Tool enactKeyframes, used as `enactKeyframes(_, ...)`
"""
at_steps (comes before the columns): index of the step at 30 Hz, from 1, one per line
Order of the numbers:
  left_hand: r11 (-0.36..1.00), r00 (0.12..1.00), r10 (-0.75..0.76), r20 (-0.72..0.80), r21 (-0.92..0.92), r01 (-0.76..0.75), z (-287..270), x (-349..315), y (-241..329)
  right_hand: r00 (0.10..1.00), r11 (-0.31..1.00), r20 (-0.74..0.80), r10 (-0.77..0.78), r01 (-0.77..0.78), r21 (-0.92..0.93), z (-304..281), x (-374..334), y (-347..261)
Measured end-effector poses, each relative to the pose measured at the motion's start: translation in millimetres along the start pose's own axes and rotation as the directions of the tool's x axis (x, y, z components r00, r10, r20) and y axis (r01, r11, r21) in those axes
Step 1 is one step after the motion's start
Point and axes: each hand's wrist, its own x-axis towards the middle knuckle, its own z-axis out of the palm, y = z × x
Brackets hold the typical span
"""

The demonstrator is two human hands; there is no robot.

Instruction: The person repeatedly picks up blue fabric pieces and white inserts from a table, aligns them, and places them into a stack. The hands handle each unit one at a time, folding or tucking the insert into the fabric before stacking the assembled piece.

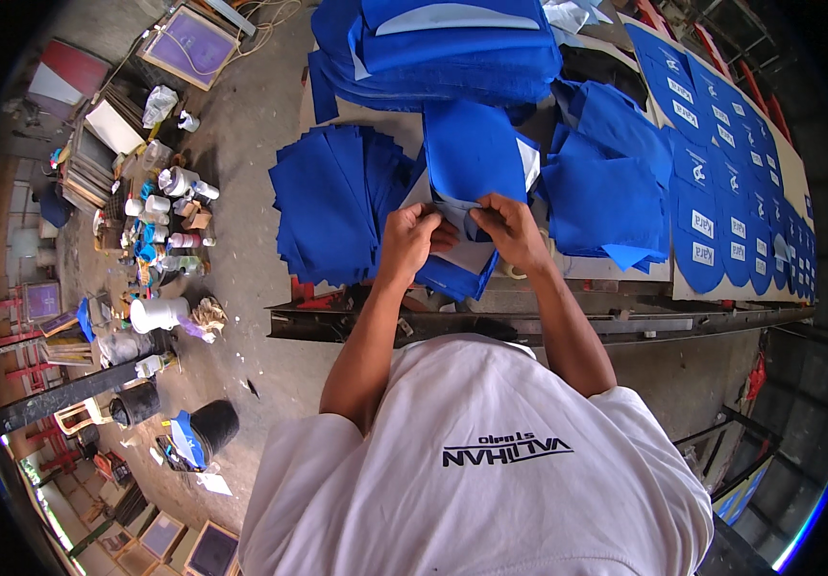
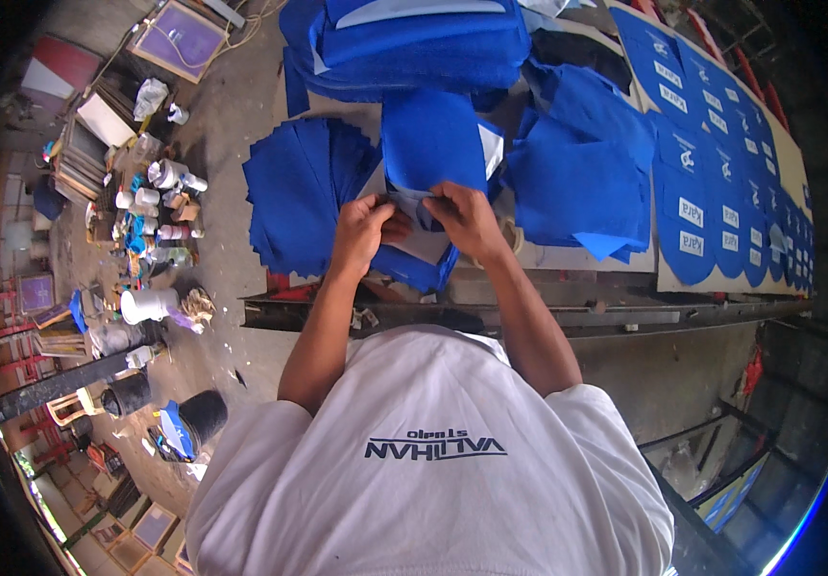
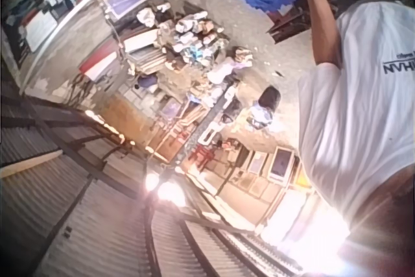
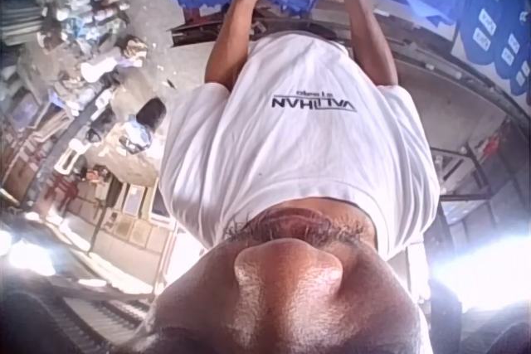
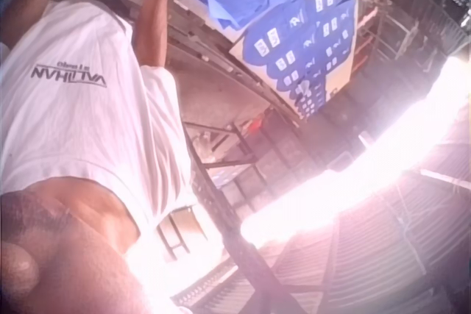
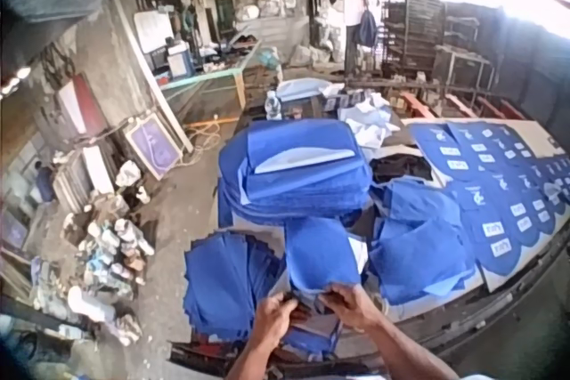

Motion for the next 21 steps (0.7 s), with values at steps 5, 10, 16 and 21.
enactKeyframes(5,1.0,1.0,0.016,-0.003,0.006,-0.016,-2,0,-6,0.999,1.0,-0.037,0.015,-0.015,-0.024,3,0,8)
enactKeyframes(10,1.0,1.0,0.028,-0.006,-0.011,-0.028,-1,-1,-5,0.999,0.992,-0.048,0.007,-0.013,-0.128,11,-6,-8)
enactKeyframes(16,0.999,0.999,0.039,0.003,-0.024,-0.039,-2,1,-6,0.998,0.985,-0.04,0.046,-0.052,-0.164,14,-6,-9)
enactKeyframes(21,0.999,0.999,0.034,-0.019,-0.018,-0.035,-1,0,-6,0.999,0.991,-0.046,-0.004,-0.002,-0.131,14,-7,-7)
